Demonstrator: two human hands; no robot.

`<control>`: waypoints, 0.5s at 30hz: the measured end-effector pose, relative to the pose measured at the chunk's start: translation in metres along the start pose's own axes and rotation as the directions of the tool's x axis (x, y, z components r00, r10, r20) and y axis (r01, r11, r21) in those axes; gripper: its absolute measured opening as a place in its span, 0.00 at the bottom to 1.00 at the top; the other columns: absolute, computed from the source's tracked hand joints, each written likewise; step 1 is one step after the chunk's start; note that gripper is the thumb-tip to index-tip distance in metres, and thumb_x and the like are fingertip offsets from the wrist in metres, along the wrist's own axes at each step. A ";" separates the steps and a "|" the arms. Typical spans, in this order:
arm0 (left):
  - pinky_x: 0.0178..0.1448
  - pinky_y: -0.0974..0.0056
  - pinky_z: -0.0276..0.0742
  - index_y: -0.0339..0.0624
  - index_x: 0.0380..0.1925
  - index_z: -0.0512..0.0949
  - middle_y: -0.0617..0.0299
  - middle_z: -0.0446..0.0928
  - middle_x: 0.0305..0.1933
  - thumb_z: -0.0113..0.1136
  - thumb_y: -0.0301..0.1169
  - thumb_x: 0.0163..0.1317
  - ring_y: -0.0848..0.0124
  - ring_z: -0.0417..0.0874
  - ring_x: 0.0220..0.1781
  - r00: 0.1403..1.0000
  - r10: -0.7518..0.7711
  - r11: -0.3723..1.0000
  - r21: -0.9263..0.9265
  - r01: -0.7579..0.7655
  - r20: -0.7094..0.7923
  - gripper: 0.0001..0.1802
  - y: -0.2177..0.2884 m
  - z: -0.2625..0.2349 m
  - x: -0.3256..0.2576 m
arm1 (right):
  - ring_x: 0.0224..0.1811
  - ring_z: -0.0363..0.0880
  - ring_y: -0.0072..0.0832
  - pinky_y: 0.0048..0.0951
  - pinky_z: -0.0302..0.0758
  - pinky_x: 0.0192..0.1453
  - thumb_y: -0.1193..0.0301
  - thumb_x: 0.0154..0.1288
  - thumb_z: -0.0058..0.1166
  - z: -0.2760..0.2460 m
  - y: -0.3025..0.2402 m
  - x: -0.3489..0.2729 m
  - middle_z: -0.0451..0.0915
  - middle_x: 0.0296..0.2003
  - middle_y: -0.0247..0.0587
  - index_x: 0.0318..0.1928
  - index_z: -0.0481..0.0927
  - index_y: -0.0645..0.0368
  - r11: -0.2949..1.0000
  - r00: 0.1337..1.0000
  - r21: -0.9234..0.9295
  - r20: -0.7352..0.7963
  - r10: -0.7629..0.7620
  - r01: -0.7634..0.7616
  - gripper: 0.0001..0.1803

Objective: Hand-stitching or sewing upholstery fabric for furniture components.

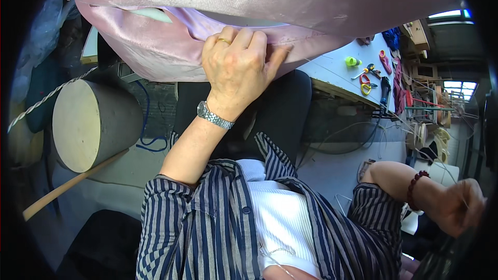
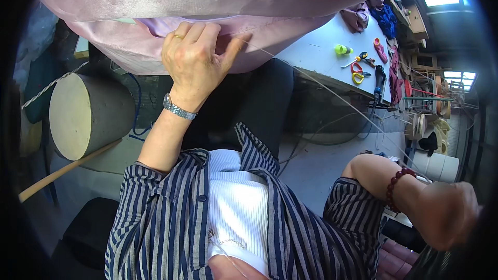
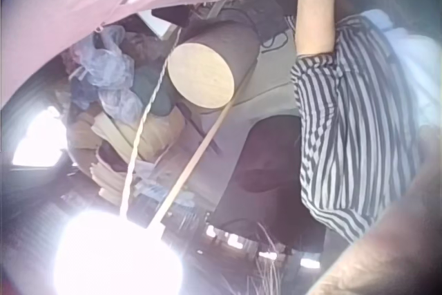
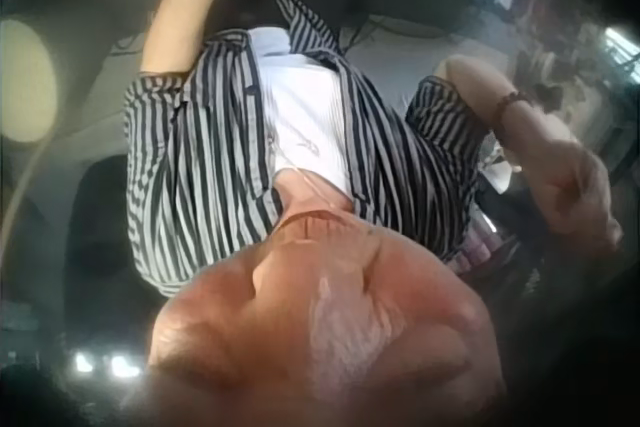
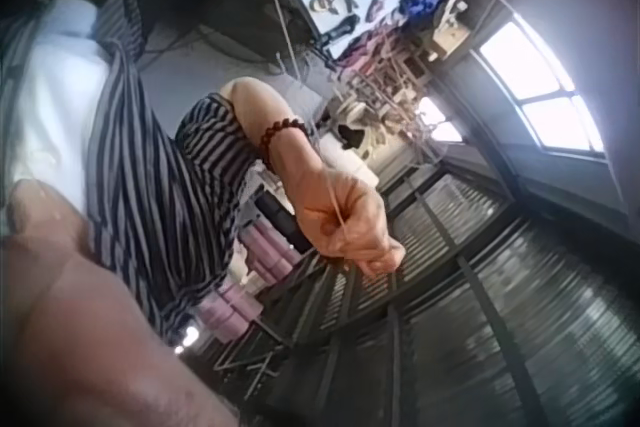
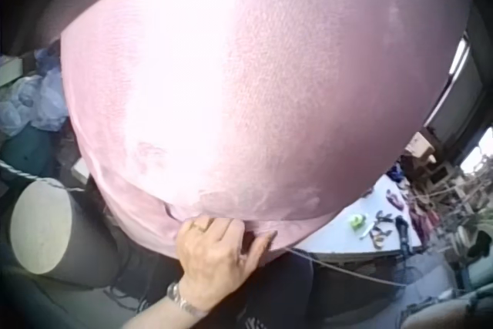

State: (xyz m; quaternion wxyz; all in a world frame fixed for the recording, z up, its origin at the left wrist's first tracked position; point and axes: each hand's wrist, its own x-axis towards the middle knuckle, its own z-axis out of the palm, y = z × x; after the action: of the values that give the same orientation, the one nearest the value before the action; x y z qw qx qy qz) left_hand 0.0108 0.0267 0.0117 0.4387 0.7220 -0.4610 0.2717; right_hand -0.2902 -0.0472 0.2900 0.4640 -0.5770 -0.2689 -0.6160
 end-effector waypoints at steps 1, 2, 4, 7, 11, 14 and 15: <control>0.36 0.59 0.67 0.46 0.18 0.76 0.64 0.74 0.23 0.72 0.45 0.50 0.63 0.75 0.30 1.000 0.010 1.000 -0.008 -0.010 -0.003 0.19 0.000 0.003 0.003 | 0.11 0.72 0.16 0.16 0.77 0.20 0.79 0.58 0.44 0.003 0.014 -0.012 0.72 0.12 0.28 0.19 0.69 0.56 0.976 0.985 0.137 0.024 0.168 -0.170 0.11; 0.35 0.59 0.67 0.46 0.19 0.76 0.64 0.74 0.23 0.72 0.42 0.52 0.63 0.75 0.30 1.000 0.026 0.999 -0.031 -0.026 -0.008 0.16 0.000 0.005 0.004 | 0.11 0.71 0.16 0.16 0.78 0.21 0.84 0.56 0.50 0.002 0.020 -0.022 0.71 0.14 0.29 0.25 0.69 0.58 0.905 0.942 0.265 0.070 0.327 -0.333 0.08; 0.35 0.59 0.68 0.46 0.19 0.76 0.64 0.74 0.23 0.71 0.39 0.54 0.64 0.75 0.30 0.999 0.033 0.999 -0.041 -0.033 -0.007 0.14 -0.007 0.004 0.002 | 0.18 0.70 0.18 0.20 0.76 0.32 0.86 0.57 0.54 -0.019 0.010 -0.027 0.67 0.18 0.28 0.31 0.67 0.55 0.835 0.856 0.200 0.056 0.513 -0.513 0.13; 0.34 0.60 0.69 0.45 0.20 0.76 0.64 0.74 0.24 0.69 0.32 0.55 0.64 0.75 0.30 0.998 0.054 0.990 -0.134 -0.051 0.015 0.11 -0.009 0.000 0.004 | 0.26 0.67 0.23 0.31 0.72 0.43 0.82 0.65 0.52 -0.031 0.017 -0.052 0.67 0.25 0.32 0.37 0.69 0.55 0.794 0.795 0.131 -0.058 0.604 -0.594 0.09; 0.33 0.59 0.71 0.44 0.26 0.81 0.62 0.74 0.24 0.69 0.29 0.57 0.62 0.76 0.29 0.998 0.041 0.976 -0.214 -0.032 0.038 0.05 -0.007 -0.003 0.011 | 0.25 0.69 0.25 0.34 0.76 0.38 0.81 0.73 0.42 -0.026 0.081 -0.109 0.69 0.25 0.34 0.55 0.73 0.69 0.635 0.721 -0.430 -0.056 0.691 -0.642 0.14; 0.33 0.62 0.74 0.42 0.33 0.86 0.60 0.79 0.27 0.69 0.29 0.59 0.62 0.80 0.30 0.982 0.010 0.983 -0.181 0.026 0.191 0.04 -0.014 -0.015 0.009 | 0.28 0.79 0.21 0.27 0.78 0.37 0.79 0.73 0.48 -0.012 0.132 -0.153 0.78 0.25 0.38 0.40 0.77 0.65 0.230 0.554 -0.750 -0.212 0.805 -0.620 0.04; 0.34 0.61 0.76 0.44 0.34 0.86 0.60 0.81 0.31 0.68 0.31 0.59 0.61 0.82 0.32 0.978 -0.021 0.966 -0.246 0.074 0.210 0.05 -0.015 -0.014 0.010 | 0.28 0.82 0.26 0.26 0.78 0.40 0.81 0.71 0.49 -0.005 0.146 -0.161 0.81 0.26 0.41 0.35 0.76 0.67 0.206 0.612 -0.846 -0.167 0.773 -0.492 0.05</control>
State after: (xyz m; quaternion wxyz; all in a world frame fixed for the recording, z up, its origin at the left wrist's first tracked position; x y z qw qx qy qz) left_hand 0.0289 0.0379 0.0204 0.4835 0.6952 -0.5172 0.1242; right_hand -0.1795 -0.0713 0.1046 0.2957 -0.8628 0.2577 -0.3189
